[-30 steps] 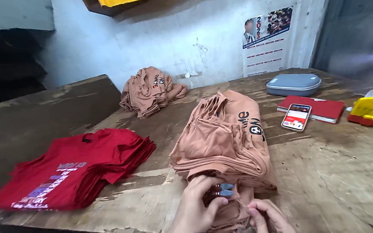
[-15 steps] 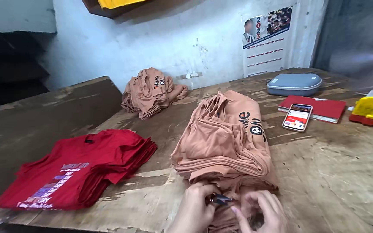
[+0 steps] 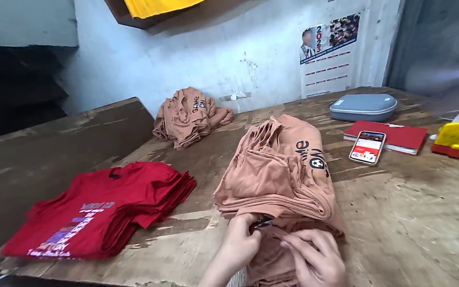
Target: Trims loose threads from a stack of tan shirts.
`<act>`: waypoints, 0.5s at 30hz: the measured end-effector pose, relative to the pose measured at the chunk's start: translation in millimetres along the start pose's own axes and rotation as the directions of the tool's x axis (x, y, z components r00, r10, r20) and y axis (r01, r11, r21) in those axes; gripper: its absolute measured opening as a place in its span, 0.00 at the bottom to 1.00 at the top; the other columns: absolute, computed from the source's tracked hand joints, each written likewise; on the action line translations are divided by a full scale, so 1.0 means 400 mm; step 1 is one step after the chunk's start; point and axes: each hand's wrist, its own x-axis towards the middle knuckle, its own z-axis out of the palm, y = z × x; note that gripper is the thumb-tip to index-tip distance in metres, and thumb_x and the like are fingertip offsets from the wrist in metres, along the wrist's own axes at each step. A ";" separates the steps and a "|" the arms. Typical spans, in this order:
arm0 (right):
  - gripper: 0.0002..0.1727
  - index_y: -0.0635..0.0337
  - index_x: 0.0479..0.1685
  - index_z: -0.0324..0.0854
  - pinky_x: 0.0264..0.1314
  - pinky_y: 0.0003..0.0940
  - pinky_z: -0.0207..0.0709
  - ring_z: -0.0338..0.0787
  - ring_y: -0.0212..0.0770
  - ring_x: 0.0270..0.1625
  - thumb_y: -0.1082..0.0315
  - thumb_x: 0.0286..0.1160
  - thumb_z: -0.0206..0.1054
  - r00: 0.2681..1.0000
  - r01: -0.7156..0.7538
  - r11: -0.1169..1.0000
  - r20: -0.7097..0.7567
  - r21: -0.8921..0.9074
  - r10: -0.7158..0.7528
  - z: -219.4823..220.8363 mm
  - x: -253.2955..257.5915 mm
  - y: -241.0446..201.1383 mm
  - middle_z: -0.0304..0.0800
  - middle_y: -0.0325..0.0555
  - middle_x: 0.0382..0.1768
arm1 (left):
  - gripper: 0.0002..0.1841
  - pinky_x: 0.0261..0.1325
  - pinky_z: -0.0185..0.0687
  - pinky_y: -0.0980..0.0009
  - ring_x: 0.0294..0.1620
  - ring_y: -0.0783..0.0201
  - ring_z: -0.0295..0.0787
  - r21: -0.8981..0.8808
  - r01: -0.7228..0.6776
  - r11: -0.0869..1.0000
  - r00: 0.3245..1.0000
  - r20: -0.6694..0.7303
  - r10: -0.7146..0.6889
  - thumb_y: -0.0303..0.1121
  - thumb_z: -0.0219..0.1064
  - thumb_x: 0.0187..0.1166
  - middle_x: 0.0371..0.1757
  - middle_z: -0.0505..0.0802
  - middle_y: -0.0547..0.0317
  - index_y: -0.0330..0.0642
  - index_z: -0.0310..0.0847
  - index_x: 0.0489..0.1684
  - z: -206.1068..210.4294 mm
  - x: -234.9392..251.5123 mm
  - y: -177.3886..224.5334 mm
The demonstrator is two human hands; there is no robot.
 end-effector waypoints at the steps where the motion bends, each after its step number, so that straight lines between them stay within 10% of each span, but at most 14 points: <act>1: 0.04 0.38 0.35 0.98 0.62 0.38 0.76 0.87 0.33 0.48 0.58 0.72 0.77 1.000 0.001 1.000 -0.003 -0.008 -0.001 -0.019 -0.002 0.001 0.93 0.31 0.36 | 0.07 0.42 0.84 0.66 0.34 0.72 0.87 0.001 -0.054 0.999 0.998 -0.018 0.054 0.38 0.67 0.74 0.31 0.91 0.68 0.49 0.91 0.35 0.002 -0.010 -0.011; 6: 0.01 0.47 0.34 0.97 0.60 0.32 0.77 0.85 0.33 0.51 0.63 0.70 0.81 0.959 -0.136 0.925 0.282 0.356 0.032 -0.118 -0.024 0.028 0.91 0.35 0.36 | 0.18 0.59 0.87 0.65 0.53 0.72 0.89 0.164 -0.421 0.892 0.873 -0.193 0.447 0.51 0.79 0.68 0.48 0.93 0.70 0.57 0.92 0.53 0.016 -0.067 -0.043; 11: 0.01 0.46 0.36 0.97 0.62 0.29 0.77 0.86 0.32 0.55 0.64 0.69 0.81 0.969 -0.118 0.913 0.245 0.391 0.020 -0.111 -0.033 0.035 0.93 0.35 0.41 | 0.10 0.61 0.75 0.58 0.51 0.66 0.86 0.534 -0.609 0.586 0.590 -0.188 0.785 0.40 0.70 0.79 0.48 0.93 0.70 0.66 0.91 0.54 0.062 -0.075 -0.016; 15: 0.02 0.44 0.36 0.98 0.60 0.25 0.76 0.83 0.31 0.54 0.62 0.67 0.83 0.963 -0.083 0.920 0.268 0.383 -0.025 -0.102 -0.030 0.024 0.88 0.38 0.41 | 0.09 0.53 0.72 0.63 0.44 0.67 0.83 0.555 -0.625 0.549 0.548 -0.188 0.815 0.36 0.67 0.81 0.44 0.93 0.71 0.63 0.93 0.49 0.090 -0.058 -0.019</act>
